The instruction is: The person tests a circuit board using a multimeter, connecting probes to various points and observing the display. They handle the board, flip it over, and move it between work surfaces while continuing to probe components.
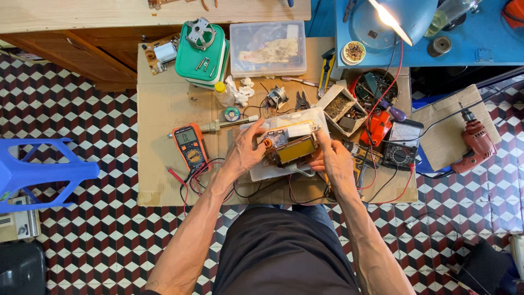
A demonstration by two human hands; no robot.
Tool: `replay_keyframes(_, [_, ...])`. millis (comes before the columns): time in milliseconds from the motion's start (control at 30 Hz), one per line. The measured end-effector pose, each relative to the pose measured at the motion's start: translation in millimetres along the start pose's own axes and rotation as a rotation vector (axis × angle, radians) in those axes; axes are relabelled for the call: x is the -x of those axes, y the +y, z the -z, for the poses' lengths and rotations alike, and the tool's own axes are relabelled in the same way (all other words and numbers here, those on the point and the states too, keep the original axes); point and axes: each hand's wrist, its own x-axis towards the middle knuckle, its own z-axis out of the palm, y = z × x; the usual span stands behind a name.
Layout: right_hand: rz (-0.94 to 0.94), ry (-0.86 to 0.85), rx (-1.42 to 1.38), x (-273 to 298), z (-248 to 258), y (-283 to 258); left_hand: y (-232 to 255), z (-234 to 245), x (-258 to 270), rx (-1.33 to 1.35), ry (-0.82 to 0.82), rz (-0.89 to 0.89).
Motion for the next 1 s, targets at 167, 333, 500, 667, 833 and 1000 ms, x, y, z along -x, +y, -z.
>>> replay_keyframes(167, [0.061, 0.011, 0.108, -2.9, -0.4, 5.8, 2.3, -4.6, -6.7, 0.01, 0.028, 0.091])
replay_keyframes(333, [0.137, -0.008, 0.113, -8.3, 0.7, 22.4, 4.7, -14.1, -25.1, -0.236, 0.102, -0.122])
replay_keyframes(500, [0.212, -0.026, 0.129, -11.1, -3.5, 27.2, -1.4, -27.7, -41.9, -0.309, 0.043, -0.174])
replay_keyframes(667, [0.246, -0.004, 0.183, -6.8, -4.6, 13.6, -5.9, -39.6, -33.7, -0.122, 0.075, -0.066])
replay_keyframes(833, [0.358, -0.105, 0.41, -26.3, -3.3, -22.8, 5.6, -39.6, 18.8, -0.095, 0.334, 0.242])
replay_keyframes(1000, [0.411, -0.3, 0.364, -63.1, 4.8, -56.5, 9.8, -37.9, 45.7, 0.324, 0.531, 0.632])
